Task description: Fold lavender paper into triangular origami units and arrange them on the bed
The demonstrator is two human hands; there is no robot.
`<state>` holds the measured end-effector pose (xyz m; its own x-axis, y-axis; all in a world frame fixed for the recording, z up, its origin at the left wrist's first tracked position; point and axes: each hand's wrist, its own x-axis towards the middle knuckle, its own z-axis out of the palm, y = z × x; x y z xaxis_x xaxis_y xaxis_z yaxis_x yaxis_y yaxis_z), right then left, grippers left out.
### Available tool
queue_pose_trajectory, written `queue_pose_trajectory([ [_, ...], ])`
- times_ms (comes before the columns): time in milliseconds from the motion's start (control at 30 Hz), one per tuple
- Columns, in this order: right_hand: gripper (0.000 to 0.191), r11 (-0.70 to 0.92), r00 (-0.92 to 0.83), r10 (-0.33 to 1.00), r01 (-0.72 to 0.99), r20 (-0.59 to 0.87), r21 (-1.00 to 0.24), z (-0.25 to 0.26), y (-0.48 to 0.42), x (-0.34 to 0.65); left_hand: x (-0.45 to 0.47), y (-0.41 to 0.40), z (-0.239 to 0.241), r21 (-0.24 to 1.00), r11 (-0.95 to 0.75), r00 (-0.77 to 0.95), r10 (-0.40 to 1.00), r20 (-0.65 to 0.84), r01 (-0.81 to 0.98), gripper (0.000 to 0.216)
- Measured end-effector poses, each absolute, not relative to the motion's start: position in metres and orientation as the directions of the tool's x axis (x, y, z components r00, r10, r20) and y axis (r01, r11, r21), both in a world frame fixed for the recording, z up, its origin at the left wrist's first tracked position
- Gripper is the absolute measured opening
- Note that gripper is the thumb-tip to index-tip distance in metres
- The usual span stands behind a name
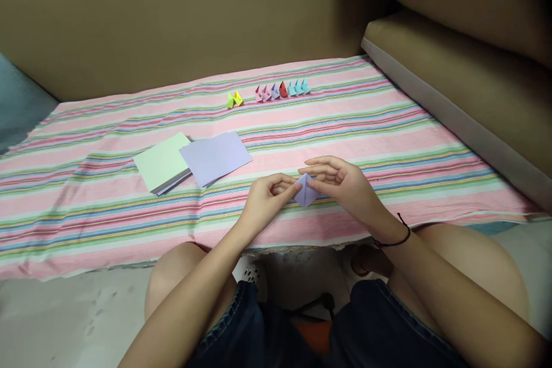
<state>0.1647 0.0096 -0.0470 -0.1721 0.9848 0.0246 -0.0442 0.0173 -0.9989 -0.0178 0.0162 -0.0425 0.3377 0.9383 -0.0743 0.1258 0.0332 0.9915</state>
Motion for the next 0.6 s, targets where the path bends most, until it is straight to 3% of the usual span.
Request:
queue_pose_trajectory([
  [167, 0.042, -0.037, -0.188, 0.982, -0.059, -0.026, -0.998, -0.0488, 0.0094, 0.1627, -0.0167, 0.0153, -0.0404, 0.991, 0.127, 0.322, 0.938, -0.131, 0.034, 0.023],
  [267, 0.032, -0.09, -0.193, 0.978, -0.026, -0.084, -0.996, -0.0513, 0.0105, 0.1619, -0.0175, 0.0158, -0.04, 0.99, 0.134, 0.314, 0.939, -0.14, 0.04, 0.021],
  [367, 0.025, -0.067, -0.241, 0.968, 0.001, -0.066, -0.998, -0.053, 0.0101, 0.1609, -0.0181, 0.017, -0.0423, 0.991, 0.104, 0.334, 0.934, -0.126, 0.084, 0.022],
  [600, 0.031, -0.079, -0.264, 0.962, -0.007, -0.074, -0.997, -0.0523, 0.0088, 0.1607, -0.0186, 0.0184, -0.0444, 0.991, 0.018, 0.343, 0.937, -0.064, 0.134, 0.023],
])
